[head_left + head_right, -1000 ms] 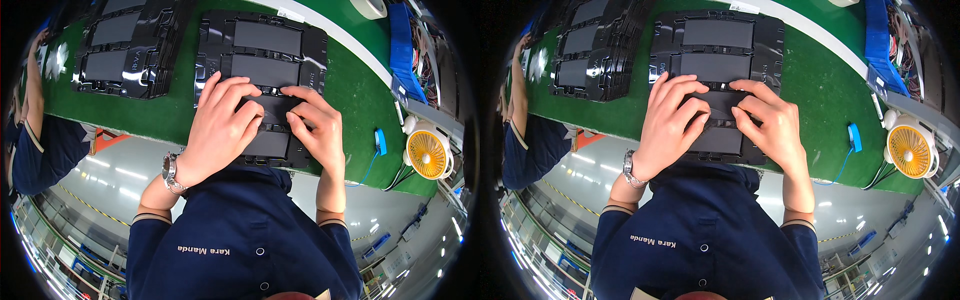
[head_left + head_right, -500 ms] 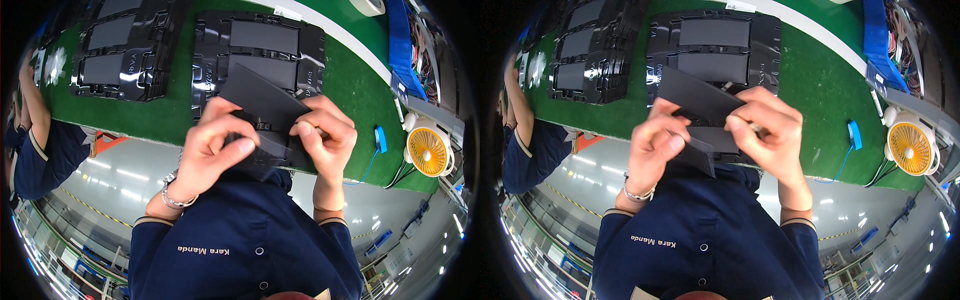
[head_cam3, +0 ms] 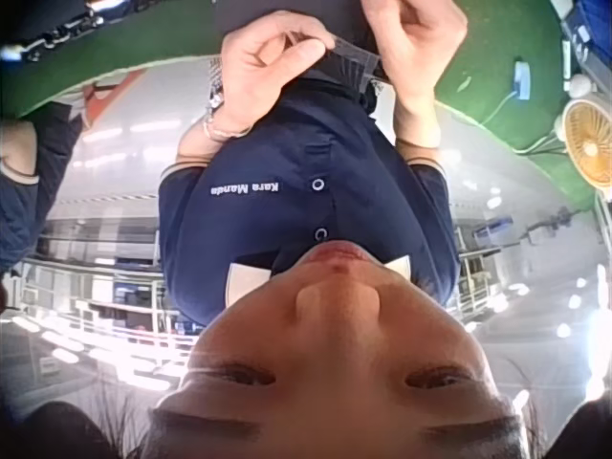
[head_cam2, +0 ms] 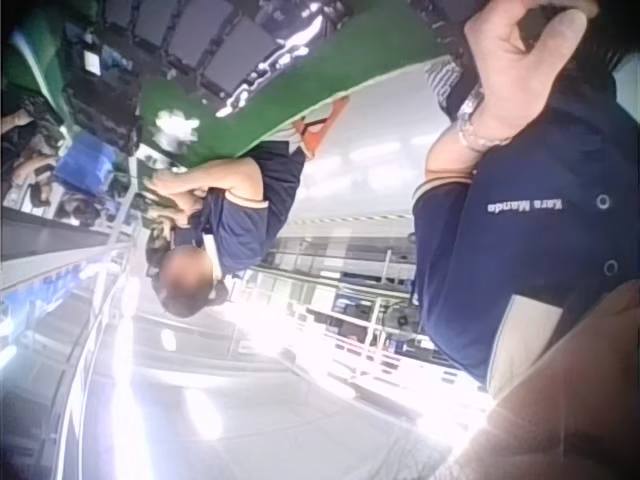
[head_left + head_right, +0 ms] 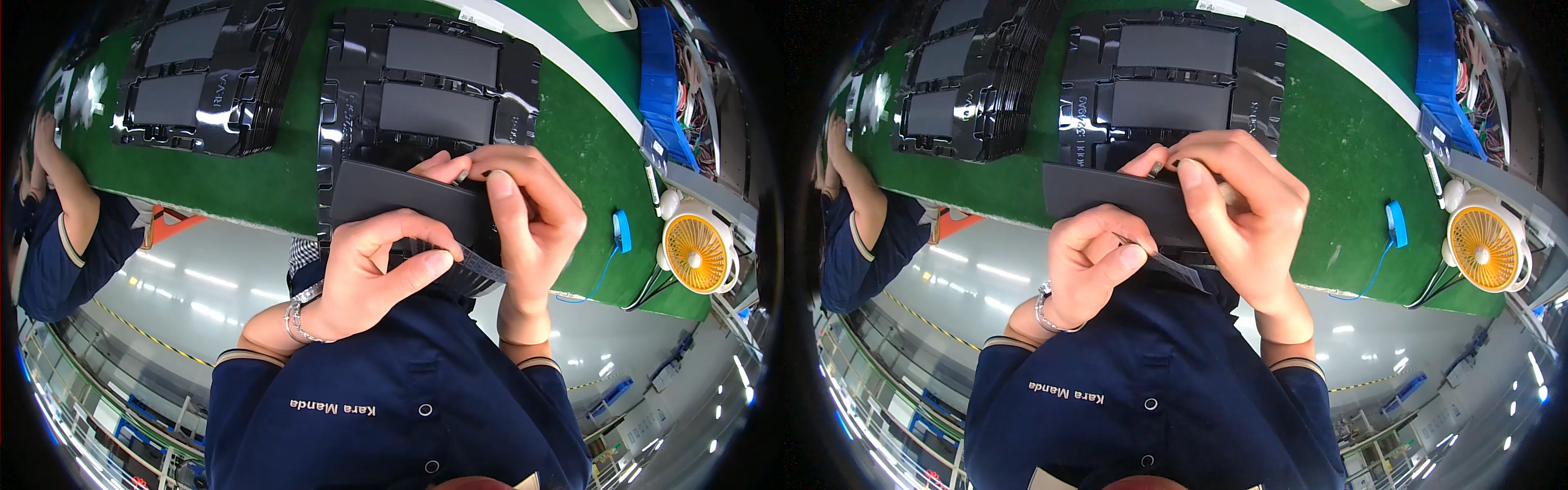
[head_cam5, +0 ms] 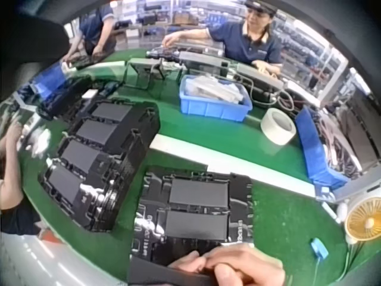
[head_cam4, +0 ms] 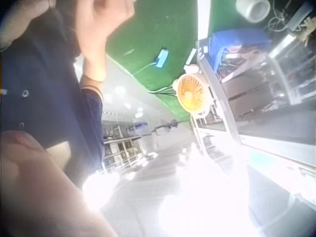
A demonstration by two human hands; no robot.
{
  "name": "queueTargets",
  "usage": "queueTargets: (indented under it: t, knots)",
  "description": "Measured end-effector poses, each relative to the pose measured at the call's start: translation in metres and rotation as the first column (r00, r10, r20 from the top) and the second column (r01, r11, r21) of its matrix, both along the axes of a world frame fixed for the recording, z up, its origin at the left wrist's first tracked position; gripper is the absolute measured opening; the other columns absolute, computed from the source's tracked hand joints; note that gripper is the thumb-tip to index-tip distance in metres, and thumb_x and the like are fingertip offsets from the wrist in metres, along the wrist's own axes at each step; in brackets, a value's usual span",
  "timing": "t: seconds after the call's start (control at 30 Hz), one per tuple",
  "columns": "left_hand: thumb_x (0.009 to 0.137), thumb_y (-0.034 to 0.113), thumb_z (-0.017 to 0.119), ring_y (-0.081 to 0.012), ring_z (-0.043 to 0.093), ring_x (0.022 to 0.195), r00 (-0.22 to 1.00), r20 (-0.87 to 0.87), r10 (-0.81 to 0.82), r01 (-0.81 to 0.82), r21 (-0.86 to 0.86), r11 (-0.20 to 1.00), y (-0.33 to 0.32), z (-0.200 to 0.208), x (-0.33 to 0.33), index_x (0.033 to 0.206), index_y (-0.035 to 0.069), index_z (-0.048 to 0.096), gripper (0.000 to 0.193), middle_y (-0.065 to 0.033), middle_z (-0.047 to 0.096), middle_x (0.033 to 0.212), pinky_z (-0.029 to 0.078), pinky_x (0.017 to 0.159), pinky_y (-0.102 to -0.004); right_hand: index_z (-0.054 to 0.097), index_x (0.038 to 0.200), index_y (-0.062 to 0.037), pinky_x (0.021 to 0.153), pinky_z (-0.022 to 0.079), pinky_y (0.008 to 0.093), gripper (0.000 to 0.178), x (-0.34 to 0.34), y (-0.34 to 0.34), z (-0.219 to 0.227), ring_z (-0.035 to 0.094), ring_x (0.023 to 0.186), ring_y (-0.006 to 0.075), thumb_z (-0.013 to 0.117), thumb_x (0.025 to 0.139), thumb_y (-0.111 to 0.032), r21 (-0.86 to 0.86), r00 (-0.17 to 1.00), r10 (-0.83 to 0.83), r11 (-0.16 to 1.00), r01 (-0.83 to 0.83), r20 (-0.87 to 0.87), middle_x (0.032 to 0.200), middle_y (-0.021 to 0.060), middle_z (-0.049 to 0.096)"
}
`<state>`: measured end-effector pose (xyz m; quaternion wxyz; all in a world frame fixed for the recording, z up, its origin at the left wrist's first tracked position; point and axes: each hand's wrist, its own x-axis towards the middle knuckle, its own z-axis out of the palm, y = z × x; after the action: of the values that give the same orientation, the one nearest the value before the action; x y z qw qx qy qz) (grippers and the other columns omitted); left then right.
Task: Manually peeling and applying adhesive strips onto plastic electronic housing components at an industrial workbench.
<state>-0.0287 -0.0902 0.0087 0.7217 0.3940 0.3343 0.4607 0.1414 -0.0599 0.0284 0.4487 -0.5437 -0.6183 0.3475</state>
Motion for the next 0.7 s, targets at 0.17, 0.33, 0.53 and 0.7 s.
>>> queueTargets:
  t: [0.17, 0.33, 0.53, 0.7]
  knots:
    - [0.081, 0.002, 0.068, -0.0309, 0.038, 0.137, 0.992, -0.117, 0.041, -0.022, 0.163, 0.986, 0.003, -0.005, 0.000, 0.090, 0.004, 0.070, 0.010, -0.0201, 0.054, 0.135, 0.028, 0.112, -0.0441, 0.065, 0.084, 0.0035, 0.062, 0.045, 0.0256, 0.008, -0.003, -0.005, -0.001, 0.059, 0.067, 0.0139, 0.062, 0.086, -0.003, -0.158, 0.992, 0.005, 0.987, -0.025, -0.125, 0.080, 0.0090, 0.067]
    - [0.081, 0.002, 0.064, -0.0366, 0.025, 0.143, 0.983, -0.178, -0.033, 0.076, 0.240, 0.968, 0.004, -0.012, -0.003, 0.087, 0.001, 0.066, 0.006, -0.0251, 0.044, 0.142, 0.022, 0.113, -0.0479, 0.065, 0.084, 0.0038, 0.059, 0.042, 0.0242, 0.010, -0.005, -0.007, -0.001, 0.055, 0.064, 0.0111, 0.062, 0.087, -0.005, -0.196, 0.992, 0.001, 0.980, -0.025, -0.123, 0.079, 0.0074, 0.066]
    - [0.081, 0.002, 0.064, -0.0376, 0.026, 0.142, 0.981, -0.192, -0.032, 0.086, 0.280, 0.956, 0.005, -0.013, -0.003, 0.087, 0.001, 0.066, 0.006, -0.0258, 0.045, 0.141, 0.022, 0.113, -0.0493, 0.065, 0.084, 0.0039, 0.059, 0.043, 0.0244, 0.010, -0.005, -0.009, -0.004, 0.055, 0.064, 0.0115, 0.062, 0.087, -0.006, -0.240, 0.988, -0.028, 0.971, -0.009, -0.150, 0.079, 0.0077, 0.066]
    - [0.082, 0.003, 0.065, -0.0373, 0.027, 0.142, 0.980, -0.194, -0.031, 0.084, 0.272, 0.959, 0.006, -0.013, -0.003, 0.088, 0.000, 0.066, 0.007, -0.0254, 0.044, 0.142, 0.023, 0.112, -0.0486, 0.065, 0.084, 0.0039, 0.060, 0.044, 0.0252, 0.010, -0.006, -0.008, -0.005, 0.057, 0.065, 0.0128, 0.063, 0.086, -0.005, -0.212, 0.989, -0.035, 0.977, 0.004, -0.146, 0.078, 0.0082, 0.066]
